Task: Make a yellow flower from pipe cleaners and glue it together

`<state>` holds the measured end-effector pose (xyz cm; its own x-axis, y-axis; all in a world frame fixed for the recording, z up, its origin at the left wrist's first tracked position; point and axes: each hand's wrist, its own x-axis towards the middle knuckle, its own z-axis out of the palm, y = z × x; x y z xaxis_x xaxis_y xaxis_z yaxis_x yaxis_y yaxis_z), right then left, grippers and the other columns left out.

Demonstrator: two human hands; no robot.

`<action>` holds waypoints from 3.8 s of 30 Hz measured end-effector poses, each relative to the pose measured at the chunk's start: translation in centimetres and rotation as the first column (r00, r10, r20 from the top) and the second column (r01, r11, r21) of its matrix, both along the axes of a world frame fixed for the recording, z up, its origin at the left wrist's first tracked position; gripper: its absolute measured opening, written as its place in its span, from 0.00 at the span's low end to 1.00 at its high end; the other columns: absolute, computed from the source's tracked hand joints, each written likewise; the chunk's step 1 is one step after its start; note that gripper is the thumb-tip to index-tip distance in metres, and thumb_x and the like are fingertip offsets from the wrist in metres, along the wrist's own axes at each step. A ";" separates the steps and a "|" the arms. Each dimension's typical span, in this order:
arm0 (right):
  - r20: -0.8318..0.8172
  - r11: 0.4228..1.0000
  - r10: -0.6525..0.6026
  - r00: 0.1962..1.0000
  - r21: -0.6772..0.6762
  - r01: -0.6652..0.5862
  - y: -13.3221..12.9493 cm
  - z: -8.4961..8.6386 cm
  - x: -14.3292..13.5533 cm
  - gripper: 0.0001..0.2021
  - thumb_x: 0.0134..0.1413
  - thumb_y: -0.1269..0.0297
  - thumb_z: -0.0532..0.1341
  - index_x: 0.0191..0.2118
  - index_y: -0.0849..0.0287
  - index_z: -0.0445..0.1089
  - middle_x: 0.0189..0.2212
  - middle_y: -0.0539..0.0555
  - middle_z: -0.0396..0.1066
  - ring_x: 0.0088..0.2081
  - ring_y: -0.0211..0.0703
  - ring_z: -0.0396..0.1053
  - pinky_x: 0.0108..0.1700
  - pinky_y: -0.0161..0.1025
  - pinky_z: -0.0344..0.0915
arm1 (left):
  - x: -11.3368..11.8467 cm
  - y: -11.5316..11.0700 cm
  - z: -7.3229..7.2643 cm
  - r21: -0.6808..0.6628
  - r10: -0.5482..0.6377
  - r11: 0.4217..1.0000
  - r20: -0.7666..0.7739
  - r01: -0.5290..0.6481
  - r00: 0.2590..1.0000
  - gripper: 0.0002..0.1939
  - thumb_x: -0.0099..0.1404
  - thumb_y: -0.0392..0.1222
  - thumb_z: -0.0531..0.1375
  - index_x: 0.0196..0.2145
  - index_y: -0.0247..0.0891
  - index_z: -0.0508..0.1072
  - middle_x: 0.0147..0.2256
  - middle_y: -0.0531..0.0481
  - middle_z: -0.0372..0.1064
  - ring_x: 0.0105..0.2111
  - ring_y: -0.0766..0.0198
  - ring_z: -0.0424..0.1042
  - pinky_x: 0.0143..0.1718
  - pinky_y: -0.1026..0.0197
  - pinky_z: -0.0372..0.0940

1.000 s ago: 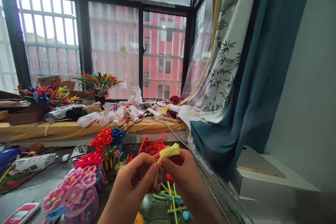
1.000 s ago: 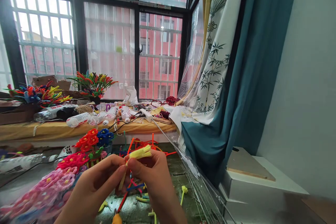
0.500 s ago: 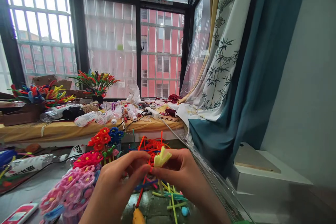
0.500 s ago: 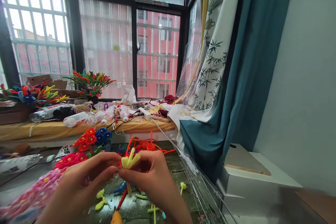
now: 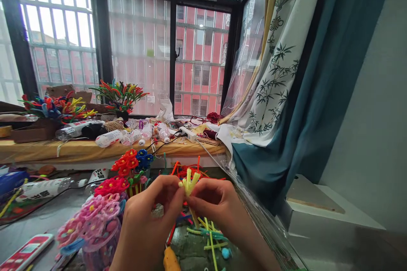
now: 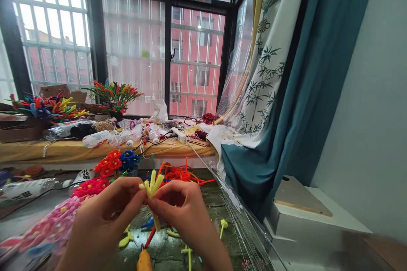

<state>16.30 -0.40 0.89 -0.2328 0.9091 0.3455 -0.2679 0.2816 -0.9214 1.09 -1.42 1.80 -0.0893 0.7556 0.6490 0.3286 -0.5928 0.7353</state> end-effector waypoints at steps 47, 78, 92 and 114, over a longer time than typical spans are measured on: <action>0.086 0.657 -0.553 0.829 0.657 0.370 0.3 -1.1 -1.7 0.06 0.61 0.70 0.63 0.32 0.57 0.75 0.29 0.52 0.74 0.31 0.42 0.72 0.33 0.35 0.66 | 1.4 -1.0 -0.2 0.387 0.319 0.885 -0.102 -0.258 0.942 0.04 0.65 0.43 0.61 0.37 0.44 0.75 0.21 0.61 0.65 0.17 0.70 0.60 0.21 0.67 0.57; 0.112 0.598 -0.615 0.781 0.712 0.368 1.9 -2.6 -1.5 0.04 0.61 0.72 0.62 0.34 0.60 0.72 0.28 0.51 0.73 0.28 0.37 0.70 0.32 0.30 0.65 | -1.3 0.4 0.0 0.553 0.452 0.810 -0.375 -0.196 0.809 0.06 0.71 0.42 0.59 0.44 0.42 0.72 0.38 0.53 0.72 0.37 0.62 0.72 0.40 0.62 0.63; 0.107 0.703 -0.526 0.844 0.613 0.361 1.2 -1.9 -2.0 0.07 0.60 0.69 0.63 0.31 0.61 0.74 0.27 0.51 0.71 0.28 0.38 0.66 0.32 0.33 0.61 | -0.7 0.1 -0.3 0.423 0.271 0.897 -0.299 -0.127 0.915 0.03 0.67 0.35 0.60 0.36 0.42 0.70 0.32 0.56 0.68 0.29 0.68 0.67 0.32 0.66 0.61; -0.062 0.931 -0.292 0.954 0.208 0.299 1.0 -1.3 -1.7 0.12 0.56 0.58 0.65 0.28 0.60 0.78 0.24 0.50 0.72 0.27 0.38 0.65 0.31 0.35 0.61 | -1.6 0.6 -0.4 0.723 0.456 0.687 -0.501 0.066 0.736 0.07 0.64 0.27 0.61 0.37 0.37 0.72 0.31 0.51 0.72 0.30 0.65 0.69 0.35 0.63 0.64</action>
